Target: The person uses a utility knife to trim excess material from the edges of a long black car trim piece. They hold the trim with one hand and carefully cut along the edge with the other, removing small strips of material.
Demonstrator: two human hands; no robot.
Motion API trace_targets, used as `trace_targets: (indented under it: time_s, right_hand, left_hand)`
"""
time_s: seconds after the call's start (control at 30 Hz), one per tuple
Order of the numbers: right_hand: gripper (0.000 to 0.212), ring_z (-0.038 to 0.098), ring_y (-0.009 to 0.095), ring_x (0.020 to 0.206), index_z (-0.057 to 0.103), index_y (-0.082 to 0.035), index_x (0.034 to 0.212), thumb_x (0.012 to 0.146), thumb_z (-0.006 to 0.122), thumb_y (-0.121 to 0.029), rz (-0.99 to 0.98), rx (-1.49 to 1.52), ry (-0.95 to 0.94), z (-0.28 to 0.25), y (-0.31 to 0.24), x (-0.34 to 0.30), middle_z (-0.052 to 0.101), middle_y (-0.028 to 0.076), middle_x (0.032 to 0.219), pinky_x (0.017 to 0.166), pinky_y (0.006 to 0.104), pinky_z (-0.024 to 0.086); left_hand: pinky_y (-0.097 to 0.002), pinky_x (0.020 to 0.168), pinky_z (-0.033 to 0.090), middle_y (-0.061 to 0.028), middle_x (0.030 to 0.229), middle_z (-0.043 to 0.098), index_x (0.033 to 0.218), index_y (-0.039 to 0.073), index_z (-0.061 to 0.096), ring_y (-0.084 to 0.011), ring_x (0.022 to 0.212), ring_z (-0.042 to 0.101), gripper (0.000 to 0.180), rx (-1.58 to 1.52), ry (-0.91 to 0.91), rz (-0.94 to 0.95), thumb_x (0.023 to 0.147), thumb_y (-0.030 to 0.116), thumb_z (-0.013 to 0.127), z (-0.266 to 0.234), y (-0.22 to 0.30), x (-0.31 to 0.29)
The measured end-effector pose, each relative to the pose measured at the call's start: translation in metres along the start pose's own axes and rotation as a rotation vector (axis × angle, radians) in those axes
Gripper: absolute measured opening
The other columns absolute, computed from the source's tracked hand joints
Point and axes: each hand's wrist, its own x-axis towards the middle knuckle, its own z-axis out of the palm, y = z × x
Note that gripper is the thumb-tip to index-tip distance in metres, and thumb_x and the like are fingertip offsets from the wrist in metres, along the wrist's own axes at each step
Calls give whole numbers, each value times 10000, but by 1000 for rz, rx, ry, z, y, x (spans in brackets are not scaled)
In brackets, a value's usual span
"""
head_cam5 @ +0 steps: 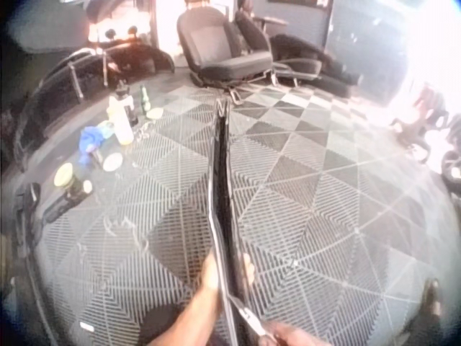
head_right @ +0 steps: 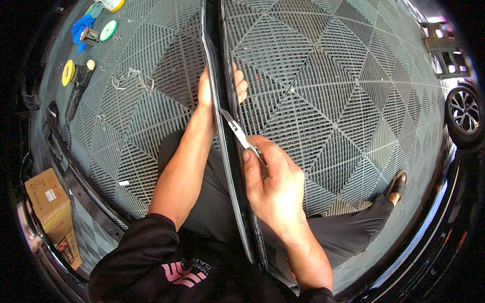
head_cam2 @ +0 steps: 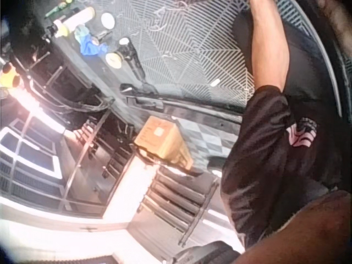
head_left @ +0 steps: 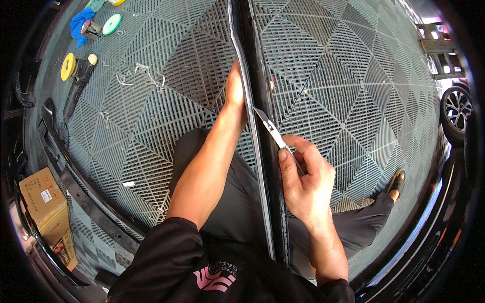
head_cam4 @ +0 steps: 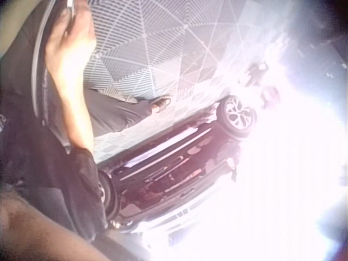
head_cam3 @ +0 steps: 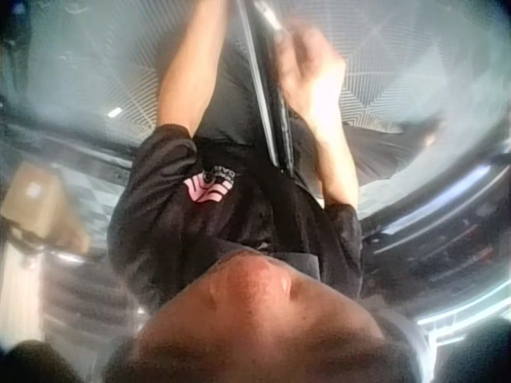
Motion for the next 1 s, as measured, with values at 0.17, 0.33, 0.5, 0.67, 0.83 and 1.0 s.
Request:
trace_targets:
  time_s: [0.17,0.33,0.5,0.67,0.83,1.0]
  right_hand:
    - [163,668,293,621,657,-37,1054,892,670,-48,-29,-95,18,3,-4,1,676,146,786,563,375,532]
    - [168,662,280,596,662,-43,1055,887,678,-48,-74,-118,40,6,-1,2,677,136,782,539,365,525]
    - [174,665,270,599,675,-44,1054,880,683,-38,-82,-102,38,7,0,3,682,127,784,546,362,531]
    - [199,665,253,611,682,-47,1072,875,683,-28,-168,-97,93,11,4,5,682,117,782,548,352,532]
    - [199,652,251,594,685,-55,1067,870,685,-25,-150,-143,66,10,-2,5,668,111,759,525,356,519]
    - [221,620,261,541,688,-80,1060,847,694,-25,-201,-270,61,11,-2,5,627,90,693,492,372,502]
  left_hand:
    - [-343,427,311,-30,559,396,726,120,503,-196,480,396,466,47,86,-15,988,500,440,10,4,-5]
    - [-342,422,312,-30,551,390,711,131,486,-192,466,388,468,91,43,35,997,495,417,7,1,-3]
    - [-345,418,317,-30,542,383,693,143,476,-190,456,377,476,112,81,38,1003,498,406,7,3,-4]
    - [-342,418,316,-30,539,380,672,152,466,-184,447,364,488,102,66,59,1009,497,398,9,2,-4]
    - [-339,420,315,-29,537,377,666,152,464,-177,445,357,499,82,82,15,1014,502,387,13,7,-7]
    - [-337,422,321,-20,538,378,665,154,462,-176,444,356,492,95,90,29,1013,494,392,12,6,-7]
